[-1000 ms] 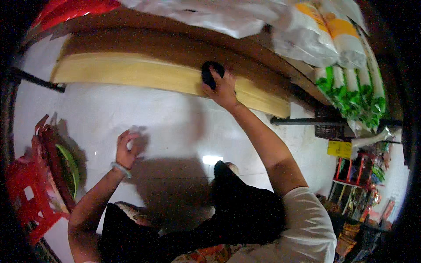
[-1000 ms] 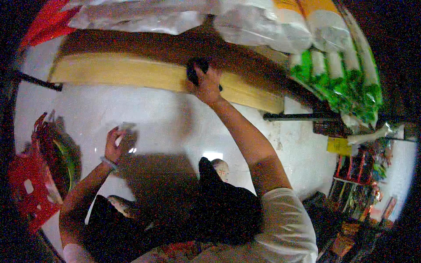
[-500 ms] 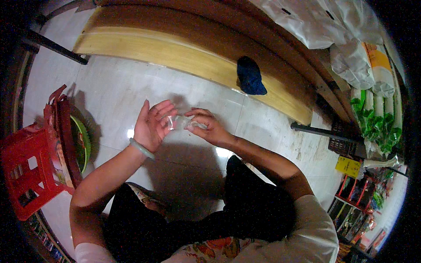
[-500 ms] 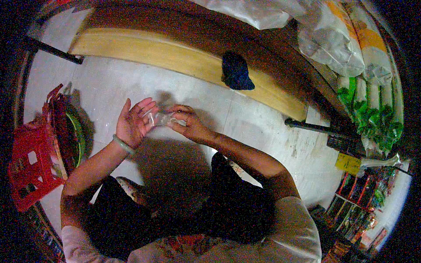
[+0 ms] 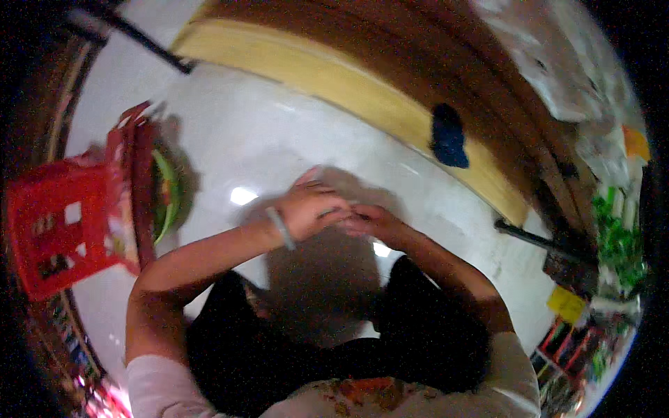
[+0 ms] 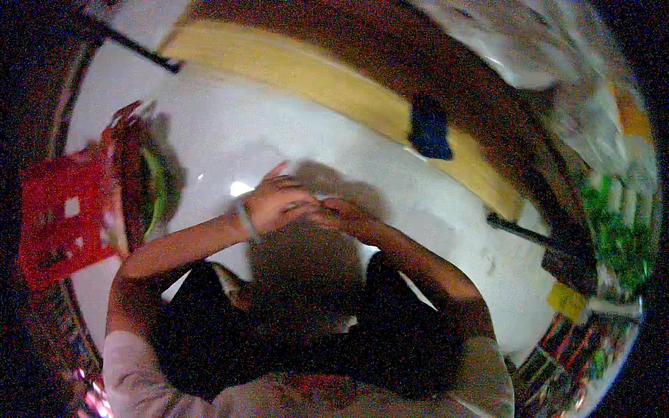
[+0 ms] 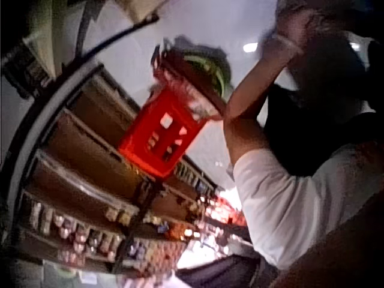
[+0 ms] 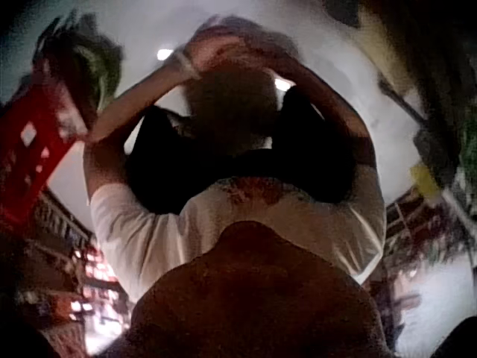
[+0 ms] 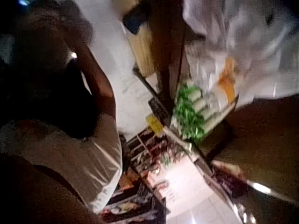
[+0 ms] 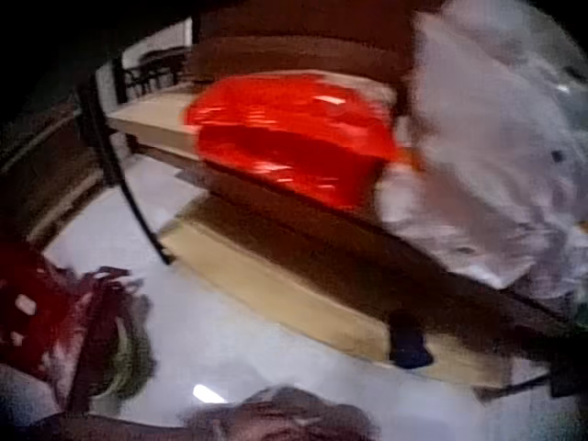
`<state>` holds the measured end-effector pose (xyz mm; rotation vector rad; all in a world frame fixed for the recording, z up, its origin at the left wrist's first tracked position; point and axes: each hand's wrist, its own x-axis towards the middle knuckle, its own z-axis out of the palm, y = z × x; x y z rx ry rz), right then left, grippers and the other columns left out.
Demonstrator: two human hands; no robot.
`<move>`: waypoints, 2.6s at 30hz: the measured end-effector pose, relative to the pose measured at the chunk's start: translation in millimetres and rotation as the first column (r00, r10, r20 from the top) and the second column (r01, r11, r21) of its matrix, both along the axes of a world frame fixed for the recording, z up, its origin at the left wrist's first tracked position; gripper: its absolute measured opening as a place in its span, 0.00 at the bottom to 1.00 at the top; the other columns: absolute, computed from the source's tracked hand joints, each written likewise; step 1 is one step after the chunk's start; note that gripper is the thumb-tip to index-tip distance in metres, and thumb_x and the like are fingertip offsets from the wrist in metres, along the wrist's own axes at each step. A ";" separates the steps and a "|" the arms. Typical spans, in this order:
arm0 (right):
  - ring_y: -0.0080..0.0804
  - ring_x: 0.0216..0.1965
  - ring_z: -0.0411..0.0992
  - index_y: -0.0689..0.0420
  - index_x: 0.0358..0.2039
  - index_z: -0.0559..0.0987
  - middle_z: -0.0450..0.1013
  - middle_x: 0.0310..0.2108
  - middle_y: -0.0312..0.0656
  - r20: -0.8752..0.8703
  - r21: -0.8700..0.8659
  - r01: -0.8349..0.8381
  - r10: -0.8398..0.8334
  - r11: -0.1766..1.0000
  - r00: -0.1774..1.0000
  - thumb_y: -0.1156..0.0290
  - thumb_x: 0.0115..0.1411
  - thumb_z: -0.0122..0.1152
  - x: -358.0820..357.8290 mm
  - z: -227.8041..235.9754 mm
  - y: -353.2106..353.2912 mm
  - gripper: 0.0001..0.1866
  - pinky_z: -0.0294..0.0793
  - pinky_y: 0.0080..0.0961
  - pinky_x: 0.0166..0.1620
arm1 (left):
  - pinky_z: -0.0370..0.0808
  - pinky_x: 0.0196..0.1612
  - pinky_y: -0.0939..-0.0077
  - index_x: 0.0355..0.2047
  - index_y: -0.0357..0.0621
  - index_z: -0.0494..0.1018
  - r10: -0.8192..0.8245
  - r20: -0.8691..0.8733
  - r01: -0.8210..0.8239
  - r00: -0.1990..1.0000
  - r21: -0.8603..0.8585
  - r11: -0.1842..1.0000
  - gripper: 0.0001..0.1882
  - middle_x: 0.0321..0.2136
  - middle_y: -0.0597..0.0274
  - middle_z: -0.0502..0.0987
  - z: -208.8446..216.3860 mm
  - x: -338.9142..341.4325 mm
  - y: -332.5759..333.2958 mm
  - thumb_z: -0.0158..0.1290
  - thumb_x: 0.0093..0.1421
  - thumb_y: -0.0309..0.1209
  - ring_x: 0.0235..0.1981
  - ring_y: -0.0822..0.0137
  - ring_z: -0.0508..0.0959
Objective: The person kneels on the floor and uses a dark cloth to wipe the surface of a low wooden shelf in a store. They move a green basket and a red stool out of the way to access the shelf, then proceed to wipe the shelf surface thoroughly.
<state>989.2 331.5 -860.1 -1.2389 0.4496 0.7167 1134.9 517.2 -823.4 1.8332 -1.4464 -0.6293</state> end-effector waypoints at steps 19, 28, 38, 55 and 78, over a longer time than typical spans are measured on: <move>0.31 0.47 0.70 0.56 0.50 0.70 0.70 0.48 0.41 0.199 -0.347 -0.072 0.149 0.935 0.969 0.69 0.61 0.54 -42.8 -32.3 -18.6 0.16 0.69 0.29 0.50 | 0.73 0.35 0.79 0.36 0.36 0.74 0.849 -0.254 -0.761 0.464 0.376 0.529 0.09 0.31 0.65 0.77 88.5 154.9 210.1 0.53 0.61 0.31 0.30 0.75 0.74; 0.29 0.45 0.72 0.56 0.46 0.73 0.72 0.47 0.39 0.110 -0.281 0.000 0.032 0.960 0.993 0.66 0.62 0.52 -34.2 -37.4 -4.0 0.14 0.70 0.29 0.47 | 0.74 0.40 0.62 0.38 0.46 0.75 0.746 0.611 -0.962 0.265 0.114 0.248 0.09 0.36 0.49 0.78 63.2 141.0 276.3 0.52 0.57 0.32 0.38 0.51 0.78; 0.39 0.50 0.68 0.56 0.49 0.71 0.62 0.56 0.45 0.476 -0.674 0.286 0.105 0.681 0.873 0.76 0.57 0.56 -36.0 -3.5 -19.9 0.18 0.68 0.32 0.52 | 0.60 0.58 0.54 0.58 0.45 0.62 0.032 0.918 -0.831 0.395 0.342 0.440 0.34 0.56 0.53 0.64 25.1 102.0 237.6 0.56 0.51 0.37 0.58 0.47 0.62; 0.51 0.54 0.65 0.57 0.51 0.71 0.66 0.54 0.54 0.617 -0.775 0.606 0.007 0.178 0.787 0.70 0.61 0.52 97.1 -18.0 -195.0 0.17 0.64 0.37 0.56 | 0.48 0.66 0.53 0.54 0.40 0.65 -0.278 0.410 0.068 0.869 0.457 0.887 0.24 0.60 0.45 0.58 24.4 8.0 79.1 0.43 0.58 0.34 0.62 0.51 0.59; 0.52 0.57 0.62 0.53 0.49 0.75 0.66 0.54 0.52 0.272 -0.901 0.419 0.614 -0.107 0.741 0.64 0.58 0.53 175.4 16.4 -210.7 0.18 0.60 0.40 0.60 | 0.70 0.53 0.56 0.59 0.44 0.61 0.174 0.228 -0.263 0.958 0.460 0.848 0.27 0.61 0.45 0.59 -29.5 -85.8 120.8 0.44 0.57 0.27 0.53 0.46 0.69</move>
